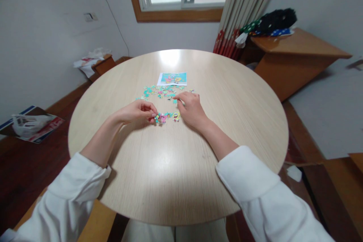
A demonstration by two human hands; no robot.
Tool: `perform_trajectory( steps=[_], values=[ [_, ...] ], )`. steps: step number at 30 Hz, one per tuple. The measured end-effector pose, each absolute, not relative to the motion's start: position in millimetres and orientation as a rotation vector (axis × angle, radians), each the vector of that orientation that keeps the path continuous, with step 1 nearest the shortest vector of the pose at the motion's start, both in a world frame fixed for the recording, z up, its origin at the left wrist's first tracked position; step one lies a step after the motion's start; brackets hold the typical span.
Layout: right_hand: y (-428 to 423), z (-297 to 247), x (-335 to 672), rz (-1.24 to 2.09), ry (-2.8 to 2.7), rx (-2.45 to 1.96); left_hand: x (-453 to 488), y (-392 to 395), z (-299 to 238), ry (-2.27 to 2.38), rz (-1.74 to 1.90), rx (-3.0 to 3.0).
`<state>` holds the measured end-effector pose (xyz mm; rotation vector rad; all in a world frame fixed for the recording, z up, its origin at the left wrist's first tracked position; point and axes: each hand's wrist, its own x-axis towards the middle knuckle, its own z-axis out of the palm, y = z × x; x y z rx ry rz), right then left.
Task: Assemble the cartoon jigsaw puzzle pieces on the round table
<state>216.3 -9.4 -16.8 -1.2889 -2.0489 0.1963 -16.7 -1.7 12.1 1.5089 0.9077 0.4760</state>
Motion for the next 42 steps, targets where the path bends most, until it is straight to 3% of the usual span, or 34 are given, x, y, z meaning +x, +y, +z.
perform_trajectory(
  steps=[16,42],
  values=[
    [-31.9,-8.3,193.5,0.486,-2.188,-0.985,-2.0,-5.4,13.3,0.879,0.716,1.552],
    [-24.8,-19.0,189.6,0.996,-1.549,-0.951,2.6,0.4,4.7,0.859,0.689,1.437]
  ],
)
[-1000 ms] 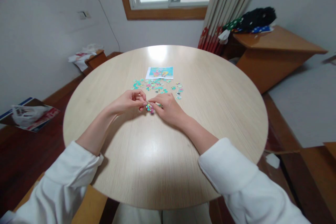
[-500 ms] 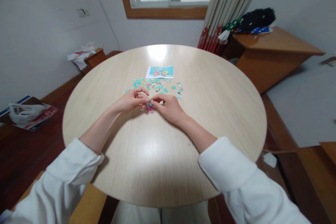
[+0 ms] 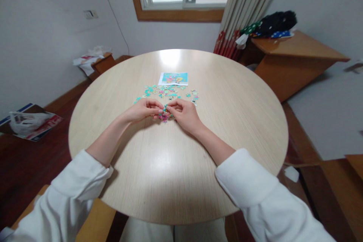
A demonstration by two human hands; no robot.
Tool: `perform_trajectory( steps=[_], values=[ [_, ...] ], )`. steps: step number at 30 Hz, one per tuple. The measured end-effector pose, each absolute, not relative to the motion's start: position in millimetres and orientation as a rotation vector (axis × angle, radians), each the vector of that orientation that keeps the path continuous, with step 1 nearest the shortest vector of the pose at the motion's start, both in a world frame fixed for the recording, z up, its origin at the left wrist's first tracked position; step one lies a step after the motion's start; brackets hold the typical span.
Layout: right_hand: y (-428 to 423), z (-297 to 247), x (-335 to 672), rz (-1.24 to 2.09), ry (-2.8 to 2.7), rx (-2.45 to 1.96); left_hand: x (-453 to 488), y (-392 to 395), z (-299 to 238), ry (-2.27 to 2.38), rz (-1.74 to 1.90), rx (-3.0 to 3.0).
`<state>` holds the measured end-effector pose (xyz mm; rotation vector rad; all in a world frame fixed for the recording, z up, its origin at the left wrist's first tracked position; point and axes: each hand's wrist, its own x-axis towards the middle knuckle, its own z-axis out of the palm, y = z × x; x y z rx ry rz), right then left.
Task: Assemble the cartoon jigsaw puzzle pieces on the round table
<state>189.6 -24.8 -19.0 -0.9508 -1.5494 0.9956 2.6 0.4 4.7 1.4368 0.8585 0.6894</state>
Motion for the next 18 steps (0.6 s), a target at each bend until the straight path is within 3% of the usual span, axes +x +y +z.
perform_trajectory(
  steps=[10,18],
  values=[
    [-24.7,-20.3,189.5,1.091,-1.515,-0.937,0.5,-1.2,7.8,0.886,0.612,1.522],
    [-23.9,-20.2,191.8,0.982,-1.581,-0.912,0.5,-1.3,8.5,0.891,0.626,1.492]
  ],
)
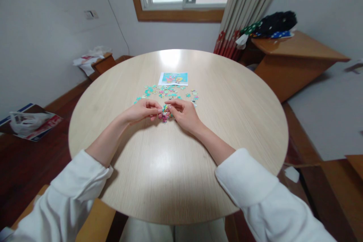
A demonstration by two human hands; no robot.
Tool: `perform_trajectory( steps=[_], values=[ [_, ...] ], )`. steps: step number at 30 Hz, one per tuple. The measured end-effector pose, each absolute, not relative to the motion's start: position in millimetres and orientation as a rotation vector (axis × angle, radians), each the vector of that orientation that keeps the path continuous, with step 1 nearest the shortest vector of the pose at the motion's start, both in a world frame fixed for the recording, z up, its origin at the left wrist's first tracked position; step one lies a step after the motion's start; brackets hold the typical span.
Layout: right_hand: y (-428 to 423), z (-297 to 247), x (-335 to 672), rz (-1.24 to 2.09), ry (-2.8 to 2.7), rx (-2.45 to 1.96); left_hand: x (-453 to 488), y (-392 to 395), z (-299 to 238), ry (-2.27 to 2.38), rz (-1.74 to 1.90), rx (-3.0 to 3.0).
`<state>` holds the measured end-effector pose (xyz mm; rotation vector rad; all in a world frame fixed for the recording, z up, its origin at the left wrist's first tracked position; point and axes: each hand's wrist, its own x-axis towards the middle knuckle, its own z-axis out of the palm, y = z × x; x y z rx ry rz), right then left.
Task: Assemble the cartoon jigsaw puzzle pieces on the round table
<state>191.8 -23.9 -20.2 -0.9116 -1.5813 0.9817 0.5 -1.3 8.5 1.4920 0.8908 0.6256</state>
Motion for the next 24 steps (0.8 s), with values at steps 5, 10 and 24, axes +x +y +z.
perform_trajectory(
  steps=[5,10,24],
  values=[
    [-23.2,-21.6,192.2,0.892,-1.639,-0.905,-0.6,-0.1,6.3,0.875,0.636,1.492],
    [-21.5,-22.8,193.4,0.840,-1.681,-0.929,-1.6,-0.2,6.4,0.854,0.622,1.521],
    [-21.7,-22.7,196.3,0.692,-1.802,-0.985,-2.9,-1.2,8.8,0.835,0.555,1.579]
  ],
)
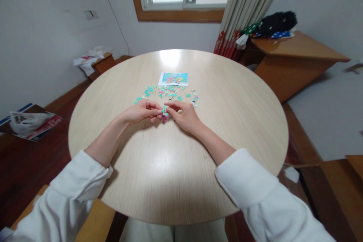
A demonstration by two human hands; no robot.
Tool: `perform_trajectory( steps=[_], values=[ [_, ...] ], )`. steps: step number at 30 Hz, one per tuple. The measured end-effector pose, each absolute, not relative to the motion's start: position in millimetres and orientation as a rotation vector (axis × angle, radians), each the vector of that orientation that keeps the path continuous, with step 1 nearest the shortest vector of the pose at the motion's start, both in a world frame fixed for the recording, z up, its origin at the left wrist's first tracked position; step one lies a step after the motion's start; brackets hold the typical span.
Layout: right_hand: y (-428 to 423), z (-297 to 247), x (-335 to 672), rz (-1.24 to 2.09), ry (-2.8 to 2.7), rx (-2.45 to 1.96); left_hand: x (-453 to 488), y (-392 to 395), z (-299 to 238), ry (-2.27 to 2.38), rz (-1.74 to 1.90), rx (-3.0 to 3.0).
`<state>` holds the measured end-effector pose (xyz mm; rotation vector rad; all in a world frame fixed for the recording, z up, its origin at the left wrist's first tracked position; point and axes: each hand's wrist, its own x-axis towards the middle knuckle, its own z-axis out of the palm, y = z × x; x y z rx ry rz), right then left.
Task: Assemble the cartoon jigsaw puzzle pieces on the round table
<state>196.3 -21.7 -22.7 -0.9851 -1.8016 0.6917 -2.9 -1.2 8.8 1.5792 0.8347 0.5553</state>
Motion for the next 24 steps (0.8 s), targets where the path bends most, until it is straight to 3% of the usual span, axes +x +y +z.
perform_trajectory(
  steps=[24],
  values=[
    [-24.2,-23.0,197.1,0.659,-1.896,-0.950,-2.0,-4.6,14.8,0.869,0.580,1.532]
  ],
)
